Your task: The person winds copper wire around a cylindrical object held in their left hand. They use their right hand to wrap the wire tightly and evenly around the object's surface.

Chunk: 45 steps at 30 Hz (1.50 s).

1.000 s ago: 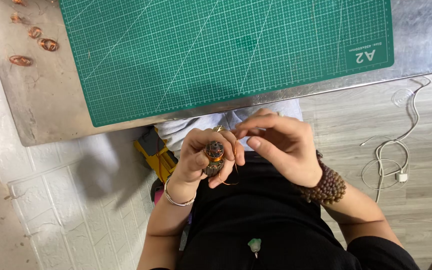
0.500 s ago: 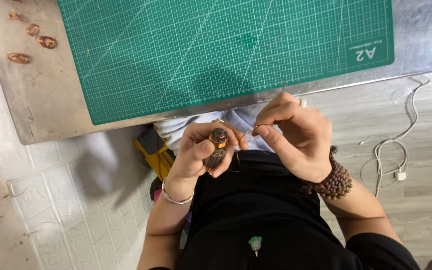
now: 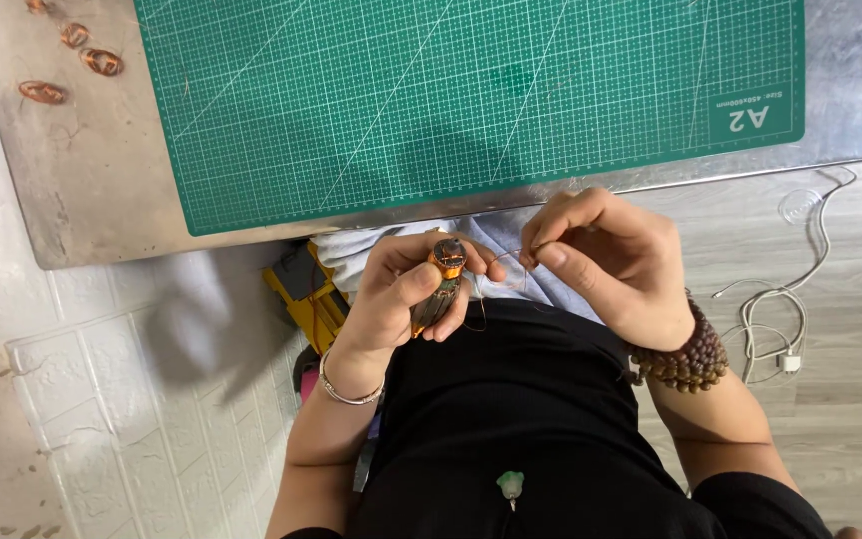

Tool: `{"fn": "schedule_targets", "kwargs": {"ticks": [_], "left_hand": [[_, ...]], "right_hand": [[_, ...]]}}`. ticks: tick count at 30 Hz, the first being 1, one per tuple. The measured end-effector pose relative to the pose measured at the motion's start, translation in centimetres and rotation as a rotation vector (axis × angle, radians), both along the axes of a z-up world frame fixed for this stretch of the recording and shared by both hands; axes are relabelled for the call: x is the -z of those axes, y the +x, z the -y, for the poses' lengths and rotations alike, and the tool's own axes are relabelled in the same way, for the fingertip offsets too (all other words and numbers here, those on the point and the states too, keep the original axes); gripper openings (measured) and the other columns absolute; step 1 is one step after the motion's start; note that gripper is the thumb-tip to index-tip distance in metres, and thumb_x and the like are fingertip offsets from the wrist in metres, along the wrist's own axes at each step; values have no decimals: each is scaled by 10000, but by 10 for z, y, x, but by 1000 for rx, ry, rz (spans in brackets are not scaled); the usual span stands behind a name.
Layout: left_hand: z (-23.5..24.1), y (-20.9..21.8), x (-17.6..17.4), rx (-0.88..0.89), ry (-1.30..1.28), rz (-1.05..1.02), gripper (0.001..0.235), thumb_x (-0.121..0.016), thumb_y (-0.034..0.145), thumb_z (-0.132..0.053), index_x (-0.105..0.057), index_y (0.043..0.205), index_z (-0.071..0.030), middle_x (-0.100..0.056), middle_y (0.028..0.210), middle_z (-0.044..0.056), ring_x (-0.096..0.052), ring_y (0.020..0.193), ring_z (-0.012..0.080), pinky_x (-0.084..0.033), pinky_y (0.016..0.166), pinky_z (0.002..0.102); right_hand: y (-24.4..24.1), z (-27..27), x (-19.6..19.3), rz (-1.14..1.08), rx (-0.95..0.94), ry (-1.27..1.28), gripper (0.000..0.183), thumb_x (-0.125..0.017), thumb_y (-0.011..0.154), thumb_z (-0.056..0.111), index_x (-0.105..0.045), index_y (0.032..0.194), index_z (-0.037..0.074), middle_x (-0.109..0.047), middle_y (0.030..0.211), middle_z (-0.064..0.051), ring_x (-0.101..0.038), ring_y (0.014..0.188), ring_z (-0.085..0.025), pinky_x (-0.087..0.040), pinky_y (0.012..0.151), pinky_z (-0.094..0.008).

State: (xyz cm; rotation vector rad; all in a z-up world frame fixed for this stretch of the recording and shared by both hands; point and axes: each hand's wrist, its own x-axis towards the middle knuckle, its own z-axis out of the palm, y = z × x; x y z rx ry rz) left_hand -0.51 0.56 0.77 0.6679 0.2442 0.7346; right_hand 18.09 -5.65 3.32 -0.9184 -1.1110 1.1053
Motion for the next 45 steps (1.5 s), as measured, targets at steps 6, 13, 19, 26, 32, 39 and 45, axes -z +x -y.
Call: {"fn": "schedule_targets", "kwargs": {"ticks": [6, 13, 19, 26, 32, 39, 45], "left_hand": [[2, 3, 1, -36, -5, 21, 374, -582, 894, -181, -524, 908, 188, -543, 894, 326, -482, 350, 155, -328, 265, 199], [1, 5, 2, -42, 13, 55, 395, -596, 882, -188, -523, 893, 201, -520, 883, 346, -484, 330, 177, -336, 258, 206], [3, 8, -2, -72, 53, 48, 388, -603, 890, -193, -536, 904, 189, -524, 883, 295, -493, 350, 159, -343, 269, 200], [-3, 8, -9, -130, 182, -80, 362, -574, 888, -158, -534, 964, 194, -572, 802, 279, -508, 354, 170, -370, 275, 206], [1, 10, -13, -179, 221, -177, 332, -560, 914, -178, -563, 988, 145, -563, 980, 252, -522, 423, 136, -385, 326, 194], [-12, 4, -49, -152, 312, -343, 324, -527, 919, -146, -556, 1055, 146, -559, 637, 162, -506, 431, 137, -390, 353, 192], [-17, 1, -47, -220, 596, -601, 256, -549, 905, -125, -608, 1060, 70, -548, 498, 97, -468, 392, 111, -395, 373, 193]], "right_hand": [[-2, -2, -7, -33, -45, -55, 87, -606, 814, -78, -572, 891, -99, -623, 800, -207, -646, 713, -234, -529, 695, -325], [-6, 5, -13, 12, -53, -154, 201, -586, 823, -59, -585, 1015, -117, -679, 840, -193, -672, 718, -199, -550, 706, -334], [-8, 2, -9, 41, 27, -95, 408, -622, 802, -49, -511, 1186, -128, -643, 912, -199, -648, 818, -235, -540, 793, -400], [-10, 4, 7, 837, 274, 596, 227, -686, 811, 255, -699, 958, 83, -605, 1066, -169, -548, 945, -378, -464, 843, -509], [-19, 0, 3, 1216, 535, 768, 104, -652, 873, 187, -700, 820, 111, -639, 927, -81, -526, 847, -261, -498, 796, -447], [-5, 4, 8, 964, 350, 510, 112, -607, 863, 123, -671, 807, 50, -618, 945, -105, -497, 868, -306, -481, 813, -466], [-2, -8, -8, 821, 207, 583, 115, -566, 867, 44, -625, 772, 16, -555, 725, -103, -574, 783, -333, -486, 792, -496]]}}
